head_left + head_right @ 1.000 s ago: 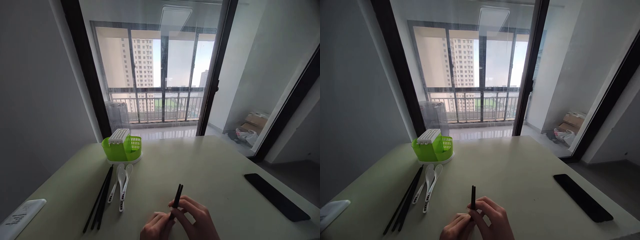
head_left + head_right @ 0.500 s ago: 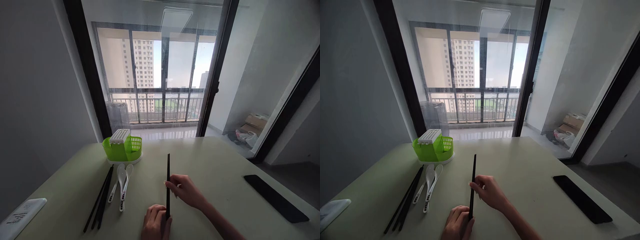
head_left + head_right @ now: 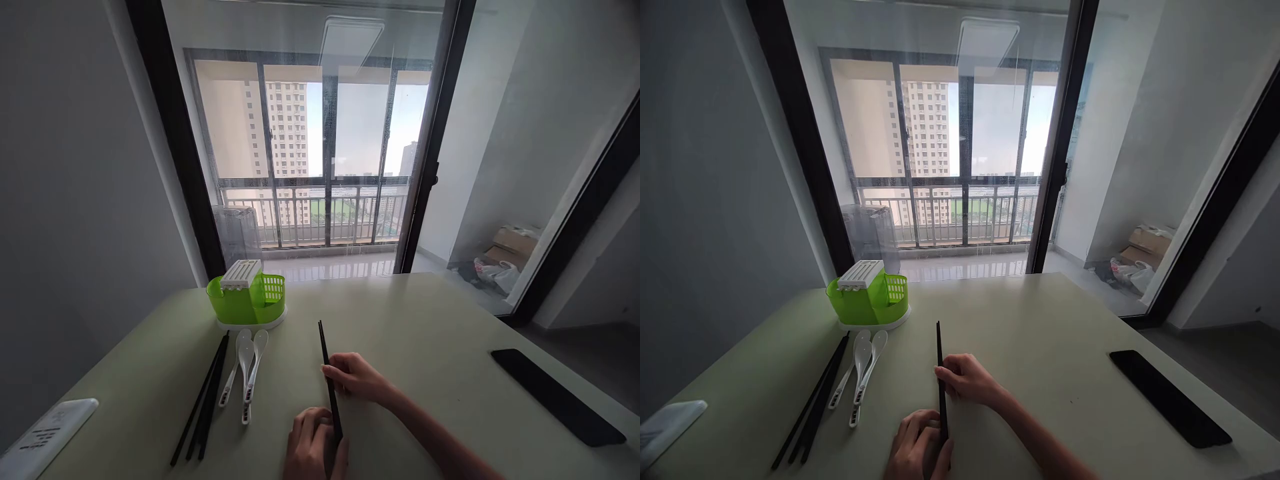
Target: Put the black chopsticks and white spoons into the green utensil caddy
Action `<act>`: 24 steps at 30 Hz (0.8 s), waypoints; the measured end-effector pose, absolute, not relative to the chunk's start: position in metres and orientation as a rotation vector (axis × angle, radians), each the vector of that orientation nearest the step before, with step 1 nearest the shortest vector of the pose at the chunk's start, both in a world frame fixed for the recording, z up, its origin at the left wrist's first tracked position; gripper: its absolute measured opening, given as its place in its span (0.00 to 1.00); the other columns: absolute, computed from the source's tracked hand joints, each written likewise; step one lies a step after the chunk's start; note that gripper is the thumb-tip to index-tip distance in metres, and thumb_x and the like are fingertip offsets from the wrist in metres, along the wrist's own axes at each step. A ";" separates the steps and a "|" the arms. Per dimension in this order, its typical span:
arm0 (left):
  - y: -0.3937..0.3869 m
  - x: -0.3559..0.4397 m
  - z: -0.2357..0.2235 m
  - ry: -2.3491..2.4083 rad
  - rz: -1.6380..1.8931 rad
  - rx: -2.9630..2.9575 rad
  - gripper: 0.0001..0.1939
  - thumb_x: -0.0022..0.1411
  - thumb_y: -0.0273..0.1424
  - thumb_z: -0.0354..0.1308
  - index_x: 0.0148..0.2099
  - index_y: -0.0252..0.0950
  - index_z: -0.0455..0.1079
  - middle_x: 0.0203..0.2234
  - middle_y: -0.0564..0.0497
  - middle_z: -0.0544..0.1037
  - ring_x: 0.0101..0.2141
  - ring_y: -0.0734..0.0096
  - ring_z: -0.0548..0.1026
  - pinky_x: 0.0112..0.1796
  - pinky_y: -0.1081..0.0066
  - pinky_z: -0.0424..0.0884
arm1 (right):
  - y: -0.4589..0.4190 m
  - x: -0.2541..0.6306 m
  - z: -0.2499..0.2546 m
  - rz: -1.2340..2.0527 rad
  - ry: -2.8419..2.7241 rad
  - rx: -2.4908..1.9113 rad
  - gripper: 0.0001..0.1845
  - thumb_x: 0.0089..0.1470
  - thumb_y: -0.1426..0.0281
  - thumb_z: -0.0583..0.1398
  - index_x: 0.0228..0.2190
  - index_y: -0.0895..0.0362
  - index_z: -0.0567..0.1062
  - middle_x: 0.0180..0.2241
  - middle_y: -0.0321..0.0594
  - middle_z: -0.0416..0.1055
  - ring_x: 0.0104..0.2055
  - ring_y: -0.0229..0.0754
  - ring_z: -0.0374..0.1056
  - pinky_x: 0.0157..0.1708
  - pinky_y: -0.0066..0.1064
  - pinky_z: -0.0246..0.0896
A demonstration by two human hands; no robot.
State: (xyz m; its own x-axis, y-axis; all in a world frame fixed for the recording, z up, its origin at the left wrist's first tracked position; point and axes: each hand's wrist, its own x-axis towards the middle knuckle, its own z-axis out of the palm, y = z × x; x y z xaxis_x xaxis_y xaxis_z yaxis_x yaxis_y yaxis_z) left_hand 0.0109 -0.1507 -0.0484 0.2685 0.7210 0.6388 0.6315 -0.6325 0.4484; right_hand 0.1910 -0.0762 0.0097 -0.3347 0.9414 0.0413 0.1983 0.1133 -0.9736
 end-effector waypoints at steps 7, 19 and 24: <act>-0.150 0.014 -0.052 1.401 1.392 2.347 0.15 0.71 0.44 0.52 0.41 0.42 0.75 0.40 0.46 0.80 0.45 0.56 0.77 0.46 0.59 0.75 | -0.065 0.193 -0.010 1.250 -1.568 -1.149 0.32 0.55 0.37 0.55 0.23 0.52 0.62 0.14 0.26 0.62 0.15 0.33 0.57 0.16 0.25 0.49; -0.074 -0.140 0.024 2.542 0.796 2.203 0.30 0.64 0.47 0.49 0.52 0.23 0.70 0.41 0.31 0.78 0.42 0.43 0.76 0.45 0.55 0.71 | -0.068 0.182 -0.020 1.049 -1.618 -1.219 0.28 0.59 0.46 0.56 0.20 0.52 0.60 0.16 0.27 0.55 0.18 0.33 0.53 0.20 0.27 0.45; -0.072 -0.158 0.019 2.710 0.366 2.054 0.36 0.63 0.50 0.50 0.54 0.20 0.69 0.45 0.28 0.76 0.45 0.42 0.76 0.43 0.57 0.71 | -0.069 0.181 -0.018 0.990 -1.634 -1.241 0.26 0.60 0.48 0.55 0.21 0.53 0.61 0.16 0.28 0.56 0.19 0.33 0.52 0.22 0.27 0.44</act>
